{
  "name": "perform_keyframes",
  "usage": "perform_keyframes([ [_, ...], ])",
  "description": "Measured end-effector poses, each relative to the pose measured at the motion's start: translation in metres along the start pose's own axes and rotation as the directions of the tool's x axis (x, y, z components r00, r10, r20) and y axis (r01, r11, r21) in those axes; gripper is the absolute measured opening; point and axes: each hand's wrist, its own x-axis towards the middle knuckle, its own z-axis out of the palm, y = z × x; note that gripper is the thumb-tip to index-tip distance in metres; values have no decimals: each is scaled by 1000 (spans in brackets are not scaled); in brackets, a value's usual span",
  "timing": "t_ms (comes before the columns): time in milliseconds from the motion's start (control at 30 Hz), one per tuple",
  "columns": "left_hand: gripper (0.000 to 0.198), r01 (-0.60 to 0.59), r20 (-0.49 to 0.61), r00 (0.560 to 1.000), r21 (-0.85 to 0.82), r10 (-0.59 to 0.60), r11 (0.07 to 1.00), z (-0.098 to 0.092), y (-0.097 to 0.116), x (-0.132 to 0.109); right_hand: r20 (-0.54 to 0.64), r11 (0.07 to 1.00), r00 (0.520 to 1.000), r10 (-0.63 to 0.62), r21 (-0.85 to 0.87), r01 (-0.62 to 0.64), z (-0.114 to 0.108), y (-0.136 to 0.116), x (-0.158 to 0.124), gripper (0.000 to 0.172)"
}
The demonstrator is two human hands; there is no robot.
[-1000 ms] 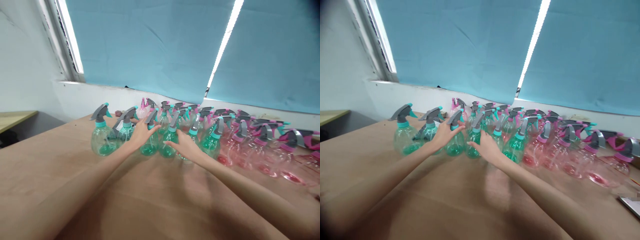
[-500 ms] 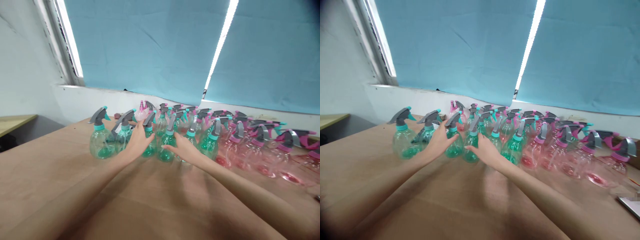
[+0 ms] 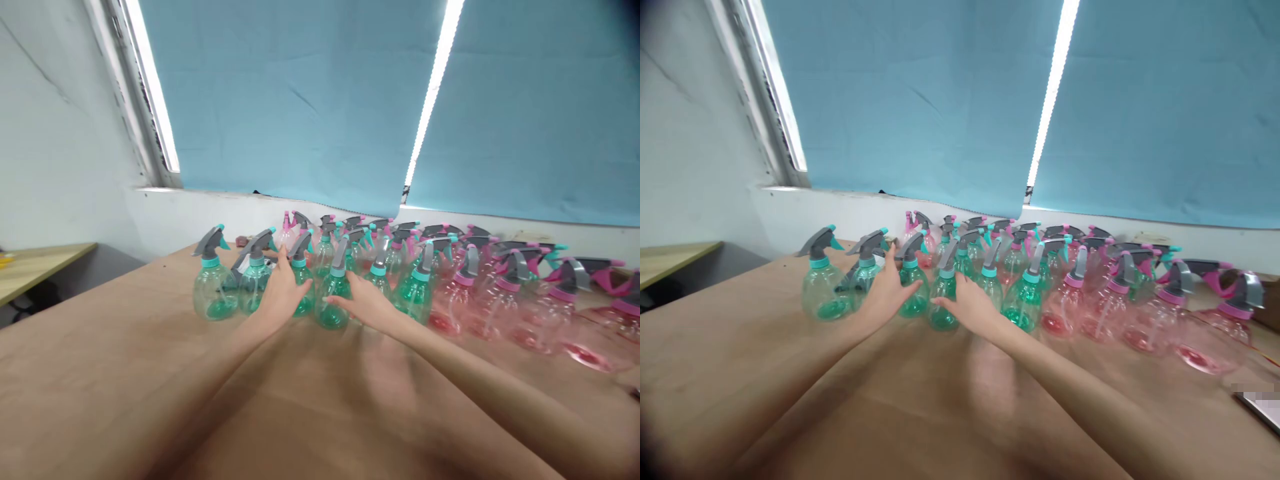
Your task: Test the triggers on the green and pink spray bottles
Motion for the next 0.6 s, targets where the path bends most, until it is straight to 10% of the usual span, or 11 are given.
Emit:
perform_keyframes([
  [600, 92, 9, -21, 1000, 1, -9, 1000, -12, -1, -11, 29, 1000, 999, -13, -12, 14, -1, 5, -2, 74],
])
